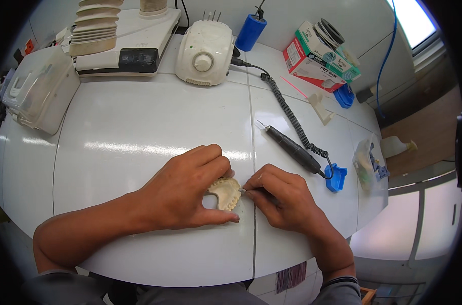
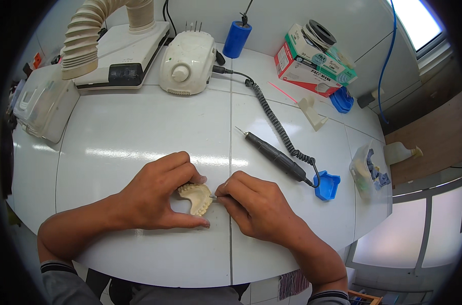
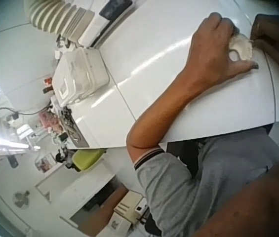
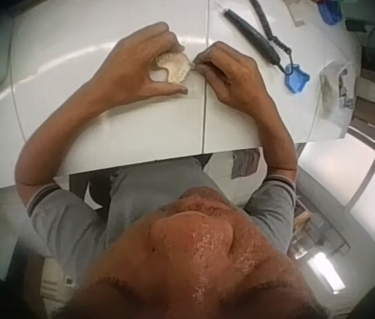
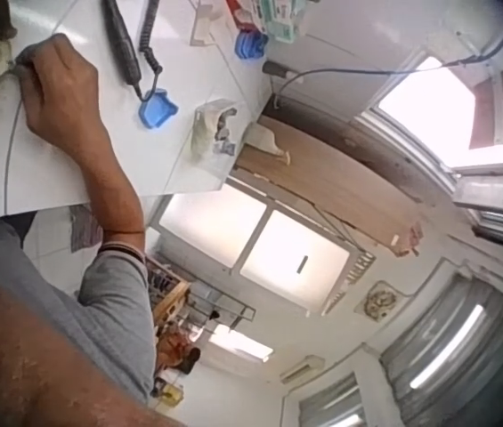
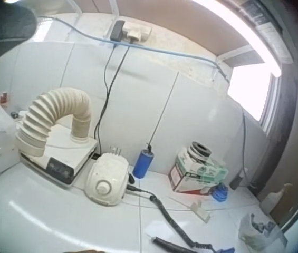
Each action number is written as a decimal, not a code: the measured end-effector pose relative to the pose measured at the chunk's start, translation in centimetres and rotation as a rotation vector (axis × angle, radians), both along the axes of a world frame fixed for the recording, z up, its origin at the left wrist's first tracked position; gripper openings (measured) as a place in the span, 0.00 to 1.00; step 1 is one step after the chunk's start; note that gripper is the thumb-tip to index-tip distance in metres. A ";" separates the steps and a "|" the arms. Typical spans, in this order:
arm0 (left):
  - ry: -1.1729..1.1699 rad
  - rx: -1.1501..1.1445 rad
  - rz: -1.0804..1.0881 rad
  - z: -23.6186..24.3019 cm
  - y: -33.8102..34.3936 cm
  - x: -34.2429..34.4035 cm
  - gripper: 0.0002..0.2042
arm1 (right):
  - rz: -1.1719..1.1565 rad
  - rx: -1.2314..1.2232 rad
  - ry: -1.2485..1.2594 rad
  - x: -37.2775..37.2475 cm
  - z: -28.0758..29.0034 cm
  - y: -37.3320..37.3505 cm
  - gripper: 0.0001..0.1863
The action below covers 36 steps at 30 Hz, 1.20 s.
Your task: The recorder is using a rotary tool and a probe to trim and clean a plaster dental model on a laboratory bench.
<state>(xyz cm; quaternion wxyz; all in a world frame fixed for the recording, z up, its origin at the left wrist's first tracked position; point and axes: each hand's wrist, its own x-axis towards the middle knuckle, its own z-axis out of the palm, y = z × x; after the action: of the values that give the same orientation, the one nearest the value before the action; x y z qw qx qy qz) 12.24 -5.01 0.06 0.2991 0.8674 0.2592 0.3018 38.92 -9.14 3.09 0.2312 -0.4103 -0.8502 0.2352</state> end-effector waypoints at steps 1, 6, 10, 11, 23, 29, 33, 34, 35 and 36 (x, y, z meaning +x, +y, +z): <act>-0.001 -0.002 -0.002 0.0 0.0 0.0 0.31 | 0.000 -0.012 -0.006 -0.2 0.1 0.1 0.11; -0.010 0.011 -0.011 -0.2 0.1 0.1 0.31 | -0.009 -0.037 0.016 0.0 0.1 0.0 0.10; 0.001 -0.012 -0.001 0.0 0.0 -0.2 0.31 | 0.001 -0.026 0.014 -0.2 0.2 0.1 0.09; 0.005 0.003 -0.003 0.0 0.0 -0.2 0.31 | 0.002 -0.041 0.004 -0.1 0.2 0.1 0.09; 0.020 -0.046 -0.012 0.5 -0.1 -0.1 0.30 | 0.014 -0.038 0.035 -0.3 0.0 0.3 0.09; 0.024 -0.052 -0.009 0.1 0.0 -0.1 0.30 | 0.010 -0.041 0.051 -0.2 0.0 0.2 0.09; 0.013 -0.009 -0.005 0.1 0.0 -0.1 0.31 | 0.011 -0.060 0.049 -0.1 0.0 0.3 0.09; 0.012 -0.008 -0.003 0.1 0.1 -0.1 0.31 | 0.006 -0.058 0.049 0.1 -0.1 0.2 0.09; 0.011 -0.008 -0.004 0.0 0.1 0.0 0.31 | 0.000 -0.057 0.049 0.3 -0.1 0.2 0.09; 0.010 -0.011 -0.009 0.0 0.1 0.0 0.31 | -0.002 -0.058 0.048 0.2 -0.1 0.2 0.09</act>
<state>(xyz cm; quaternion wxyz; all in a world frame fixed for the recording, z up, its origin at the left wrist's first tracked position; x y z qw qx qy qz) 12.27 -4.89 0.07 0.3038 0.8684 0.2582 0.2949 39.08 -8.93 2.99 0.2396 -0.4120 -0.8368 0.2694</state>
